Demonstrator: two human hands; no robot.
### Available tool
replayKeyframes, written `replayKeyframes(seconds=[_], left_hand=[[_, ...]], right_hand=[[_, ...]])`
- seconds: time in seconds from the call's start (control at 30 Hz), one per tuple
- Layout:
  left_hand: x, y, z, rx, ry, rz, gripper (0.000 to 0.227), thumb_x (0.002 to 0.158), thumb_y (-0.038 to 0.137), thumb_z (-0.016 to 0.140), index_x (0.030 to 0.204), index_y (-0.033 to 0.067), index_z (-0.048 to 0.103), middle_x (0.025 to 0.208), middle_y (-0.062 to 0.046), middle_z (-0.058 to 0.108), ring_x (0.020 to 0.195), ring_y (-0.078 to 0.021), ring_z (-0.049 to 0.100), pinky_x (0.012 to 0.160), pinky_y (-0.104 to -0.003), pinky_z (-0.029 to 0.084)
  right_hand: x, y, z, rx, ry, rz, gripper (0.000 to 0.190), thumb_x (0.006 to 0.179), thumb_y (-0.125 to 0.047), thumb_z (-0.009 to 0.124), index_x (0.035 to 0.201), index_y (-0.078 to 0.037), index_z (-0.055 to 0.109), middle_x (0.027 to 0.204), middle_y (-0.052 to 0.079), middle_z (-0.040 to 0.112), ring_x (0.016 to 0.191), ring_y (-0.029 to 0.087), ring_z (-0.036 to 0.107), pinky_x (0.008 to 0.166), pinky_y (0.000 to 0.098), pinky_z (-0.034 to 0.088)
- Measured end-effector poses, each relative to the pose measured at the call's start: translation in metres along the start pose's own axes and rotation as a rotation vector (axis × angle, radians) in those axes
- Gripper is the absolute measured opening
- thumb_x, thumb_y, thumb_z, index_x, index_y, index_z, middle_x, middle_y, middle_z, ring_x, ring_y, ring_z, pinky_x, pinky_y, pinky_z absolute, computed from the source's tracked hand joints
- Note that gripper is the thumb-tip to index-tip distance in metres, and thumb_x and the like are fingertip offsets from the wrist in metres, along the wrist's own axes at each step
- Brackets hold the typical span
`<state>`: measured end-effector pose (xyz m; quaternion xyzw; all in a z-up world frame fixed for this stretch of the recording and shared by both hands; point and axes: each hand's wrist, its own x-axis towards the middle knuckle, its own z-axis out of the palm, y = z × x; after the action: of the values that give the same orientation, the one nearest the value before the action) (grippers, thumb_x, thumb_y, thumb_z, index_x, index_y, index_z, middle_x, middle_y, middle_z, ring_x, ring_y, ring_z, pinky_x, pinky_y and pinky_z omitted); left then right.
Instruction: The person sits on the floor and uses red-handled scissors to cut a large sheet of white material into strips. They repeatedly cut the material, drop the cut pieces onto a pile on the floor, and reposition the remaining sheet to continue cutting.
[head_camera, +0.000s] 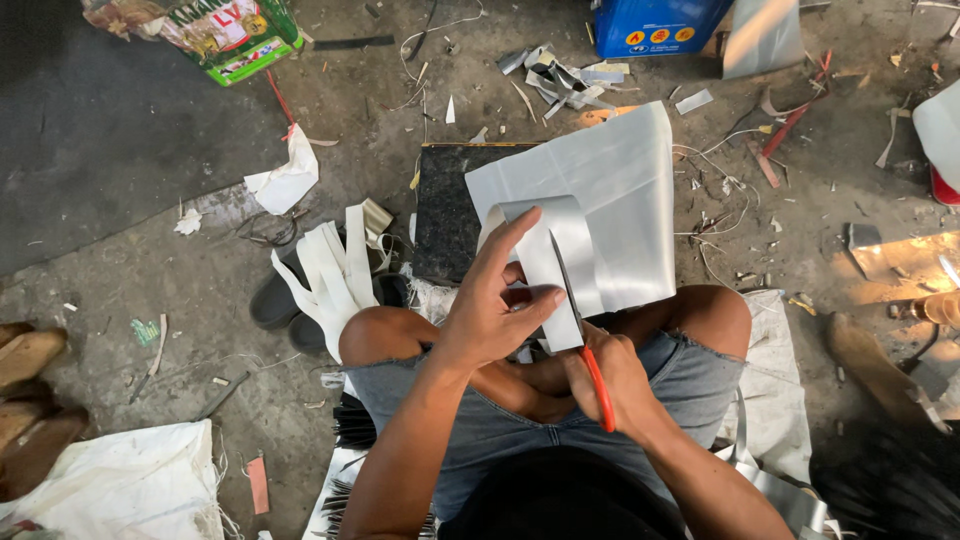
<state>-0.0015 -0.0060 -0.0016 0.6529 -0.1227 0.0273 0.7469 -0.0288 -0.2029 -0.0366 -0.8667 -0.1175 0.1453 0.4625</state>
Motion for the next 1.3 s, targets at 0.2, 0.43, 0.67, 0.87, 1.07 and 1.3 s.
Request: replayKeyframes(seconds=[0.2, 0.43, 0.67, 0.87, 1.07, 1.3], left_hand=[[0.011, -0.003, -0.017, -0.065, 0.113, -0.042, 0.072, 0.093, -0.002, 0.077, 0.157, 0.0052, 0.045, 0.147, -0.012, 0.054, 0.1, -0.0104, 0.06, 0.074, -0.022, 0.052], [0.009, 0.009, -0.003, 0.156, 0.081, 0.016, 0.073, 0.09, -0.001, 0.076, 0.155, 0.0076, 0.044, 0.145, -0.01, 0.054, 0.086, -0.0073, 0.057, 0.067, -0.021, 0.057], [0.003, 0.009, 0.005, 0.098, 0.012, 0.101, 0.077, 0.093, -0.002, 0.075, 0.159, 0.009, 0.037, 0.155, -0.012, 0.045, 0.111, -0.0134, 0.063, 0.081, -0.025, 0.064], [0.003, 0.003, 0.005, 0.131, 0.017, 0.09, 0.077, 0.091, 0.0, 0.077, 0.157, 0.0097, 0.039, 0.153, -0.013, 0.048, 0.113, -0.0159, 0.065, 0.084, -0.026, 0.065], [0.01, -0.007, -0.01, -0.248, 0.067, -0.093, 0.077, 0.091, 0.0, 0.079, 0.158, 0.0077, 0.043, 0.138, -0.01, 0.059, 0.107, -0.0107, 0.062, 0.089, -0.024, 0.057], [0.009, 0.004, -0.007, 0.15, 0.082, -0.069, 0.07, 0.091, 0.001, 0.078, 0.155, 0.0074, 0.05, 0.137, -0.01, 0.062, 0.077, -0.0097, 0.052, 0.063, -0.022, 0.052]], right_hand=[[-0.006, 0.008, 0.008, -0.067, -0.017, -0.01, 0.027, 0.079, -0.011, 0.06, 0.1, 0.003, 0.066, 0.073, 0.028, 0.07, 0.075, 0.046, 0.072, 0.067, 0.0466, 0.057], [0.002, 0.012, 0.01, -0.144, 0.037, 0.003, 0.03, 0.084, -0.018, 0.065, 0.105, 0.003, 0.062, 0.084, 0.03, 0.069, 0.087, 0.049, 0.068, 0.075, 0.0505, 0.054], [0.012, 0.02, 0.003, -0.249, 0.063, -0.245, 0.042, 0.077, -0.012, 0.062, 0.113, 0.008, 0.055, 0.096, 0.032, 0.067, 0.087, 0.053, 0.063, 0.073, 0.0559, 0.051], [0.006, 0.022, 0.011, -0.117, 0.093, -0.102, 0.026, 0.085, -0.01, 0.059, 0.108, 0.004, 0.062, 0.085, 0.028, 0.07, 0.081, 0.049, 0.068, 0.069, 0.0485, 0.056], [0.0, 0.016, 0.009, -0.03, 0.086, -0.191, 0.022, 0.082, -0.006, 0.055, 0.1, 0.001, 0.066, 0.078, 0.025, 0.07, 0.075, 0.045, 0.07, 0.064, 0.0438, 0.055], [0.002, -0.002, 0.006, -0.059, 0.049, -0.035, 0.022, 0.091, -0.021, 0.064, 0.089, 0.0, 0.064, 0.072, 0.025, 0.067, 0.07, 0.043, 0.069, 0.063, 0.0456, 0.052]])
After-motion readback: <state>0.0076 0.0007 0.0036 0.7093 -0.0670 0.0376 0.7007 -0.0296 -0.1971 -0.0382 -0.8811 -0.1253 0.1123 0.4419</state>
